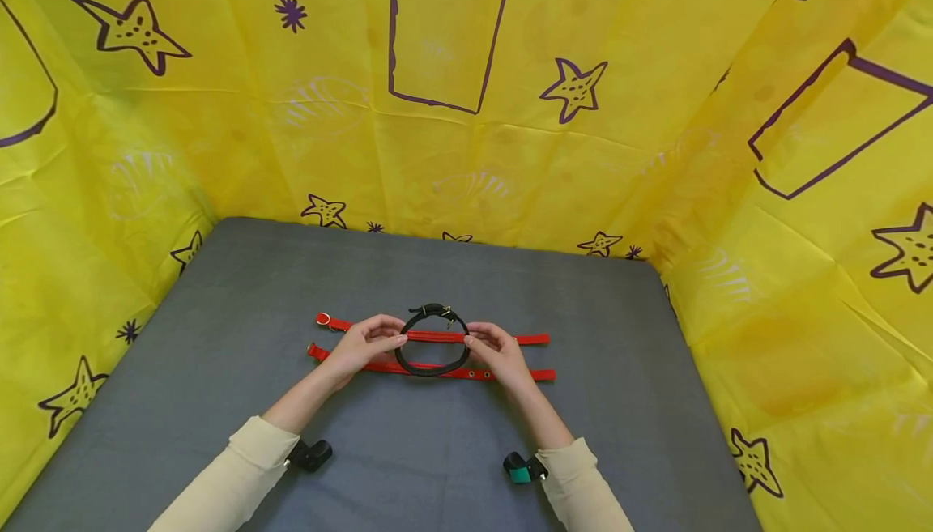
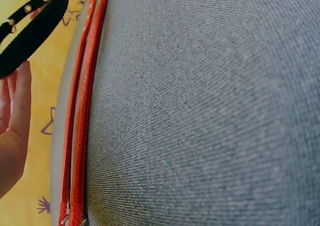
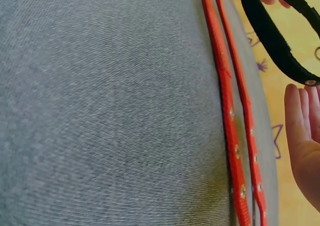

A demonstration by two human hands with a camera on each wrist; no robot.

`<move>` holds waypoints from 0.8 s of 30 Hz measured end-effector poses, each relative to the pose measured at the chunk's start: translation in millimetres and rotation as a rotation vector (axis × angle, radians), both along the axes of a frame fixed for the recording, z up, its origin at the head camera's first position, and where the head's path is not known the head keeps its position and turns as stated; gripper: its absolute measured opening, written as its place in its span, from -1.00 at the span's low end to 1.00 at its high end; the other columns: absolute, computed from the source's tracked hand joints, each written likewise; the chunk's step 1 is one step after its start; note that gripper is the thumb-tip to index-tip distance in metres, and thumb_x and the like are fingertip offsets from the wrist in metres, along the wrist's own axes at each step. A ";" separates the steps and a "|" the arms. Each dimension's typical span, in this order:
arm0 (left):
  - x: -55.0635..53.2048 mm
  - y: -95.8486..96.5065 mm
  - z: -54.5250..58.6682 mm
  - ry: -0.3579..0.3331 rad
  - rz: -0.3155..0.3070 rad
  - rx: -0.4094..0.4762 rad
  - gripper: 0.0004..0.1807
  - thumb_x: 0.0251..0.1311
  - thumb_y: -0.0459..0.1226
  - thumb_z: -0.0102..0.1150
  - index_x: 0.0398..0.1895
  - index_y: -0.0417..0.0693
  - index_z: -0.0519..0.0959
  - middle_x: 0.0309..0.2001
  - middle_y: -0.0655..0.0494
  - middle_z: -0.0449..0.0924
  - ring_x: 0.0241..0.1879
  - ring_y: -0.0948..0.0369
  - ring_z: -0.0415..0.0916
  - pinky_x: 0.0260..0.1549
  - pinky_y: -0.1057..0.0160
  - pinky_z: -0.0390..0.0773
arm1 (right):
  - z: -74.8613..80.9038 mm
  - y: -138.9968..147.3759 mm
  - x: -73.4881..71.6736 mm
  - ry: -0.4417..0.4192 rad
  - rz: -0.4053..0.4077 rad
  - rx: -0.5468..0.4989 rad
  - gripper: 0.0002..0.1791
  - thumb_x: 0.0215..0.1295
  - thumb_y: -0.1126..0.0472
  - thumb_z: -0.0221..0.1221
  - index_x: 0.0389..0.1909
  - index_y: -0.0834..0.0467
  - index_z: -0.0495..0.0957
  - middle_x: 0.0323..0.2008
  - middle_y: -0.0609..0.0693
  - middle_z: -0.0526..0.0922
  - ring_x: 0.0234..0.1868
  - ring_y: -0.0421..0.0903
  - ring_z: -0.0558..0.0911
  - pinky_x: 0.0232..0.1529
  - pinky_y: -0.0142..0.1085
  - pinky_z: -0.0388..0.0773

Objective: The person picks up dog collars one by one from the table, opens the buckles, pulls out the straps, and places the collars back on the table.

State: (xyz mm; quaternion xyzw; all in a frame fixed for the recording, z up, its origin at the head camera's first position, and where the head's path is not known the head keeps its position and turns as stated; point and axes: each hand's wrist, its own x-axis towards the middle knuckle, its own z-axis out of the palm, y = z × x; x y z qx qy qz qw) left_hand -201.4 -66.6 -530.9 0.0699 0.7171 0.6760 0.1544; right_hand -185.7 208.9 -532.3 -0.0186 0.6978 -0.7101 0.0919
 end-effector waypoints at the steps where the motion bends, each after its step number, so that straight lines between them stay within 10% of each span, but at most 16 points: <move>1: 0.8 -0.2 0.4 0.000 -0.003 0.000 -0.61 0.15 -0.16 0.38 0.00 -0.12 0.59 -0.21 0.07 0.61 -0.19 0.14 0.56 -0.24 0.23 0.52 | 1.5 -0.1 -0.3 -0.001 0.005 -0.006 -0.60 0.34 0.31 0.20 0.13 0.43 0.46 -0.01 0.43 0.51 -0.02 0.13 0.60 -0.05 -0.23 0.60; 10: 5.6 -0.4 0.6 0.019 -0.036 -0.012 -0.60 0.16 -0.14 0.37 0.01 -0.11 0.59 -0.20 0.05 0.62 -0.19 0.13 0.57 -0.22 0.21 0.52 | 30.2 -8.0 6.0 -0.002 0.007 0.066 -0.65 0.38 0.30 0.17 0.10 0.41 0.50 -0.14 0.15 0.65 0.03 0.28 0.54 -0.10 -0.29 0.60; 24: 8.1 -2.8 2.0 0.020 -0.040 -0.037 -0.62 0.14 -0.16 0.38 -0.01 -0.13 0.60 -0.18 0.02 0.61 -0.21 0.15 0.57 -0.26 0.27 0.55 | 34.3 -13.2 11.1 0.038 0.003 0.071 -0.69 0.35 0.37 0.17 0.05 0.46 0.52 -0.07 0.50 0.52 -0.08 0.18 0.58 -0.13 -0.30 0.60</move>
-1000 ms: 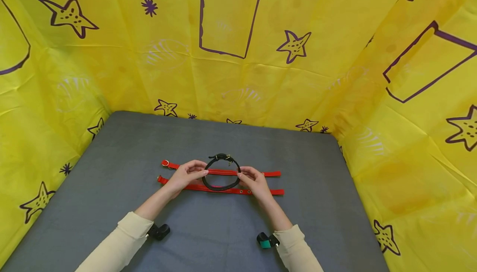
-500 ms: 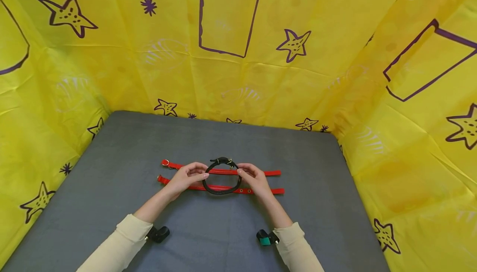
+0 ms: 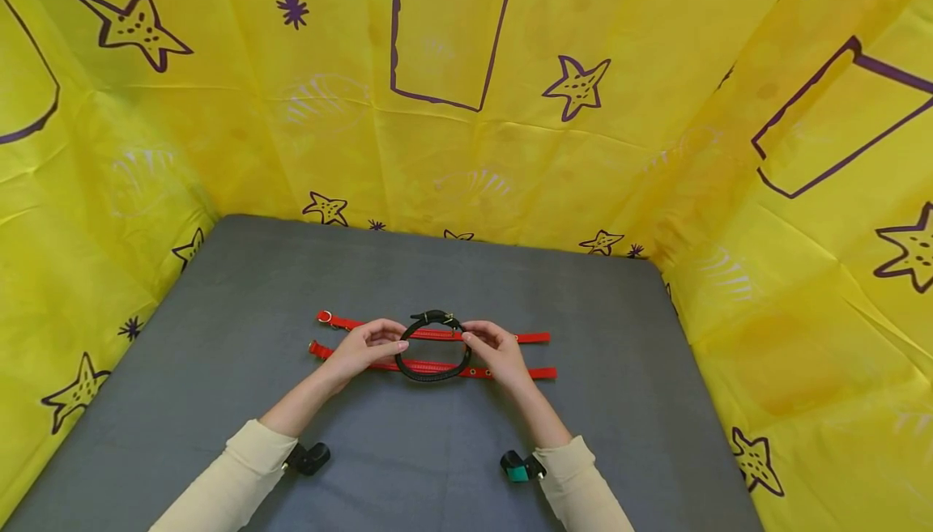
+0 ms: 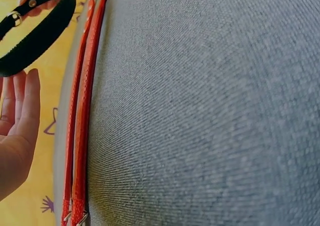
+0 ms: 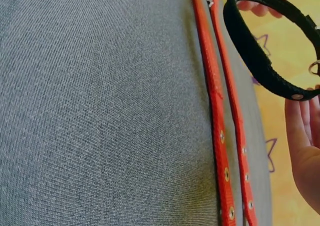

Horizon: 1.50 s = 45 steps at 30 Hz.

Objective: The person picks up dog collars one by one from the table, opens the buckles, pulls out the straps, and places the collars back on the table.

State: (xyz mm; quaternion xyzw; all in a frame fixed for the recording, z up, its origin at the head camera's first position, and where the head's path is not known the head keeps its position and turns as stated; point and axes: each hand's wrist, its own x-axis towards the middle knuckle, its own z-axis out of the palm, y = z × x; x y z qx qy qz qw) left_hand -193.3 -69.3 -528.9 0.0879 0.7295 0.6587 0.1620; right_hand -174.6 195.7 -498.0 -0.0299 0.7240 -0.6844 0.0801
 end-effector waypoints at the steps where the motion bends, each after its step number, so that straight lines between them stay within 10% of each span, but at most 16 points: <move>1: -0.3 -0.2 0.5 0.002 -0.003 -0.006 -0.61 0.14 -0.16 0.38 -0.01 -0.13 0.60 -0.18 0.02 0.61 -0.20 0.15 0.57 -0.25 0.27 0.56 | 0.4 -0.1 0.4 0.001 -0.001 -0.001 -0.69 0.35 0.37 0.17 0.04 0.46 0.52 -0.08 0.47 0.55 -0.10 0.12 0.59 -0.13 -0.30 0.60; 7: -3.9 -0.2 5.3 0.036 -0.024 -0.019 -0.60 0.15 -0.14 0.38 0.01 -0.11 0.60 -0.13 0.01 0.61 -0.14 0.13 0.56 -0.19 0.24 0.56 | 1.5 -0.8 1.9 0.030 0.020 0.015 -0.70 0.35 0.38 0.17 0.03 0.47 0.51 -0.16 0.16 0.64 -0.19 -0.19 0.62 -0.14 -0.35 0.59; 15: -7.8 3.6 11.0 0.061 -0.015 -0.061 -0.56 0.15 -0.24 0.38 0.06 -0.23 0.56 -0.12 -0.01 0.60 -0.11 0.07 0.55 -0.14 0.25 0.52 | 1.7 -3.4 2.6 0.028 0.033 0.019 -0.71 0.34 0.39 0.18 0.03 0.46 0.52 -0.22 0.12 0.65 -0.20 -0.12 0.62 -0.14 -0.32 0.61; 27: 9.5 4.2 49.0 0.096 -0.027 -0.123 -0.65 0.20 -0.28 0.33 0.00 -0.28 0.59 -0.20 0.02 0.61 -0.15 0.06 0.54 -0.18 0.23 0.53 | 3.2 -3.5 4.1 0.042 0.057 0.052 -0.70 0.34 0.38 0.18 0.03 0.45 0.52 -0.18 0.22 0.63 -0.20 -0.11 0.62 -0.13 -0.29 0.61; 32: 11.7 4.1 48.6 0.119 -0.019 -0.133 -0.64 0.19 -0.26 0.34 0.01 -0.27 0.59 -0.21 0.03 0.61 -0.16 0.07 0.54 -0.17 0.22 0.53 | -13.3 1.2 -1.5 0.086 0.085 0.053 -0.70 0.32 0.37 0.21 0.02 0.42 0.54 -0.10 0.41 0.57 -0.21 -0.19 0.61 -0.15 -0.38 0.57; 40: 17.9 6.0 52.1 0.165 -0.022 -0.171 -0.69 0.19 -0.30 0.33 -0.04 -0.28 0.61 -0.27 0.04 0.63 -0.22 0.10 0.53 -0.25 0.21 0.51 | -22.1 0.8 -6.3 0.147 0.126 0.030 -0.68 0.32 0.33 0.22 0.05 0.37 0.54 -0.10 0.17 0.64 -0.16 -0.19 0.63 -0.08 -0.37 0.56; 45: 9.0 6.4 26.6 0.171 -0.023 -0.161 -0.69 0.17 -0.30 0.35 -0.05 -0.25 0.62 -0.30 0.07 0.62 -0.22 0.05 0.54 -0.28 0.22 0.50 | -6.2 -5.1 -1.8 0.155 0.151 0.058 -0.69 0.30 0.39 0.22 0.03 0.40 0.54 -0.16 0.14 0.64 -0.18 -0.16 0.62 -0.08 -0.34 0.55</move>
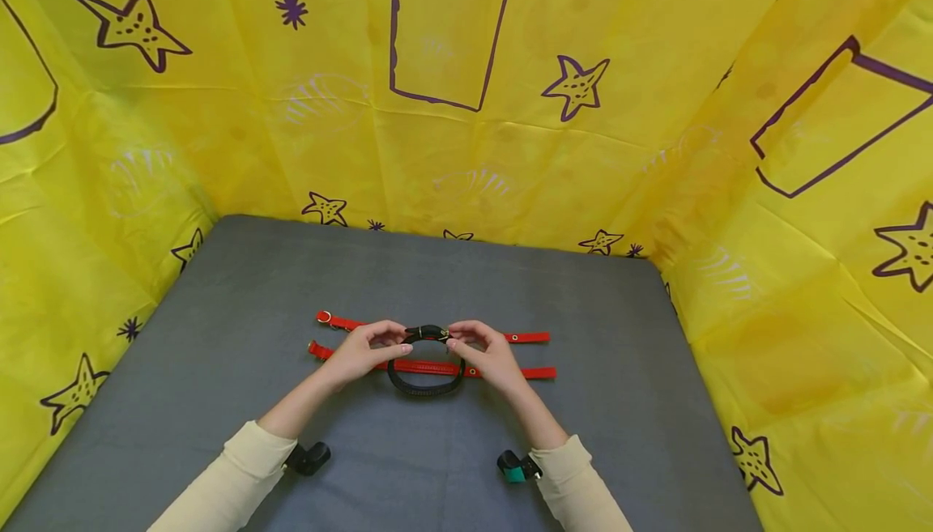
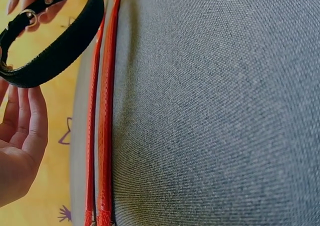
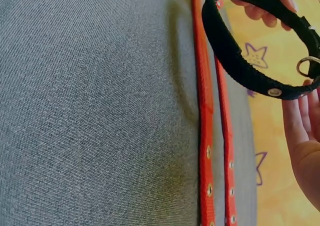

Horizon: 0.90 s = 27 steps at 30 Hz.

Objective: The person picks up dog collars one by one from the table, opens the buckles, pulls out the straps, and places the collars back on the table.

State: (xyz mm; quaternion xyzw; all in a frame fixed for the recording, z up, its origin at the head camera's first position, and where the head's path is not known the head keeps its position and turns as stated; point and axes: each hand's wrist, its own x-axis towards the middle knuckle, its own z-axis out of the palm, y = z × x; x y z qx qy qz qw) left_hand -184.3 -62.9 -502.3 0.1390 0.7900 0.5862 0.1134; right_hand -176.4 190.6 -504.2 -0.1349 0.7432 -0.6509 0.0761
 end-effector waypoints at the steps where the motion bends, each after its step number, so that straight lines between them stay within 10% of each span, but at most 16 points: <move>1: -1.9 0.0 -5.7 0.006 0.000 0.001 -0.69 0.17 -0.29 0.35 -0.04 -0.24 0.62 -0.30 0.07 0.62 -0.22 0.06 0.54 -0.29 0.23 0.50 | 4.9 -1.7 1.7 0.006 0.001 0.019 -0.70 0.29 0.39 0.23 0.02 0.40 0.55 -0.17 0.13 0.64 -0.16 -0.14 0.61 -0.09 -0.34 0.55; 11: 0.5 -0.9 -14.1 0.047 -0.055 -0.029 -0.66 0.16 -0.11 0.37 -0.06 -0.07 0.63 -0.29 0.16 0.62 -0.23 0.20 0.54 -0.23 0.19 0.47 | 25.6 -14.5 10.9 0.020 0.010 0.122 -0.73 0.29 0.33 0.25 -0.01 0.32 0.59 -0.13 0.14 0.66 -0.09 -0.05 0.58 -0.09 -0.28 0.53; 18: 3.7 -0.7 -12.1 0.087 -0.082 -0.017 -0.70 0.13 -0.15 0.40 -0.10 -0.05 0.64 -0.34 0.17 0.61 -0.26 0.18 0.54 -0.18 0.09 0.47 | -0.5 -11.6 3.7 -0.002 0.000 0.099 -0.75 0.27 0.31 0.28 -0.05 0.27 0.62 -0.10 0.11 0.66 -0.07 -0.06 0.60 -0.08 -0.30 0.58; 27: 6.7 -1.1 -12.7 0.138 -0.084 -0.006 -0.69 0.11 -0.16 0.42 -0.11 -0.06 0.64 -0.34 0.17 0.61 -0.29 0.22 0.53 -0.23 0.22 0.52 | 1.8 -11.3 9.0 0.061 -0.013 0.136 -0.76 0.23 0.17 0.34 -0.11 0.13 0.65 -0.14 0.04 0.66 -0.11 0.02 0.63 -0.12 -0.29 0.62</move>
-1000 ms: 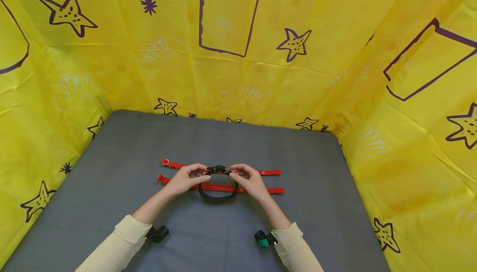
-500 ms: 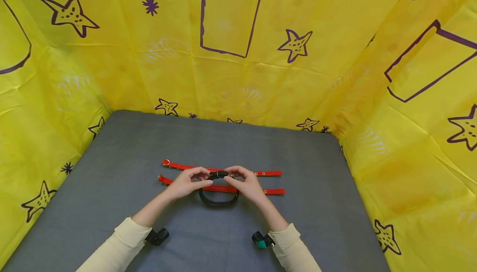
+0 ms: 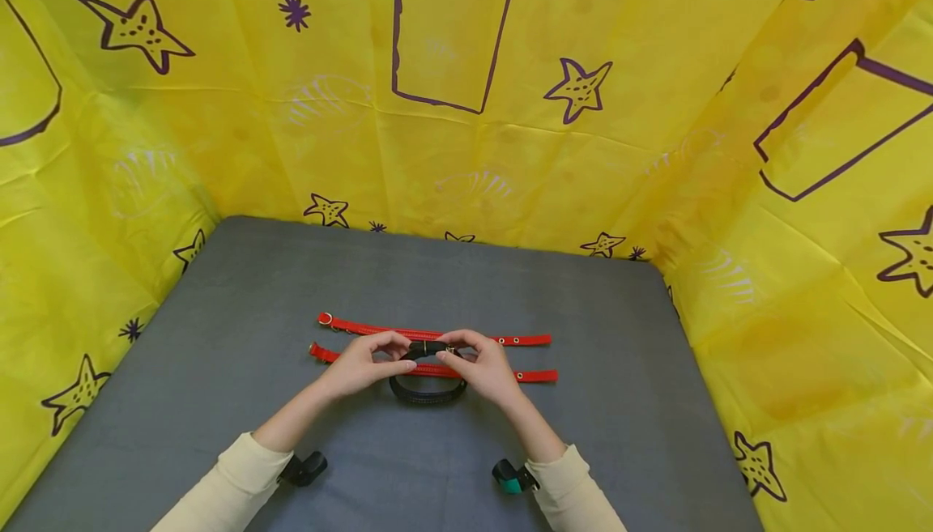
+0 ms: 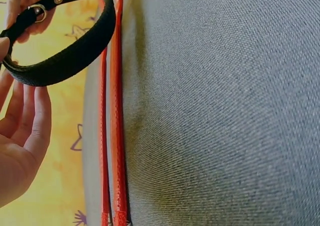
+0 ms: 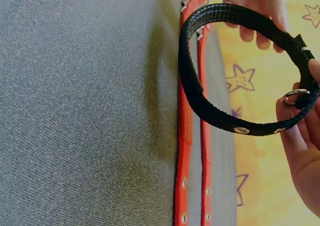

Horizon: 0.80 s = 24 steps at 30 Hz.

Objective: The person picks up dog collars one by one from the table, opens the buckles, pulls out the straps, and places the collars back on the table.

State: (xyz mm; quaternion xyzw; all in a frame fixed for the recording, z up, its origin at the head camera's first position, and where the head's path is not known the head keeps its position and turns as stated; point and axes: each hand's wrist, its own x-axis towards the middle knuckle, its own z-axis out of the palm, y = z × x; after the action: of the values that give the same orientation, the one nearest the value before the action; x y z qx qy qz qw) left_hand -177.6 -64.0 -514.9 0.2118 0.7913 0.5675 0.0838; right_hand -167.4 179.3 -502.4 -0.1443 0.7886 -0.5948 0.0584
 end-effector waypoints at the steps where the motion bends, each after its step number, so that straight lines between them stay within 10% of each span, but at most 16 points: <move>1: 0.3 -0.1 0.6 0.009 -0.004 -0.002 -0.70 0.11 -0.17 0.42 -0.12 -0.06 0.64 -0.34 0.18 0.60 -0.29 0.23 0.53 -0.24 0.24 0.53 | 0.4 -0.1 0.7 0.008 -0.002 0.009 -0.76 0.23 0.16 0.34 -0.11 0.12 0.65 -0.14 0.03 0.66 -0.11 0.00 0.63 -0.12 -0.30 0.62; 17: 5.1 8.0 16.3 0.270 0.000 -0.153 -0.65 0.09 -0.10 0.43 -0.04 0.14 0.63 -0.28 0.34 0.55 -0.31 0.33 0.47 -0.34 0.31 0.57 | 26.4 -10.6 15.6 0.184 0.047 0.074 -0.77 0.22 0.37 0.30 -0.10 0.29 0.62 -0.14 0.14 0.66 -0.08 0.06 0.62 0.00 0.01 0.56; 24: 9.1 10.0 19.5 0.339 0.048 -0.209 -0.73 0.08 -0.08 0.43 -0.14 0.16 0.67 -0.33 0.34 0.58 -0.37 0.24 0.52 -0.43 0.37 0.50 | 35.6 -16.1 21.5 0.208 0.052 0.089 -0.78 0.21 0.40 0.30 -0.12 0.30 0.63 -0.18 0.14 0.66 -0.10 0.06 0.63 -0.01 -0.15 0.59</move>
State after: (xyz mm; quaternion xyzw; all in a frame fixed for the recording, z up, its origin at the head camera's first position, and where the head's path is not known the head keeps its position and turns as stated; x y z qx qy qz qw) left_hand -168.5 -53.9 -495.4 0.2755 0.8534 0.4404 -0.0425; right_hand -145.9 163.2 -466.8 -0.2229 0.8120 -0.5394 -0.0019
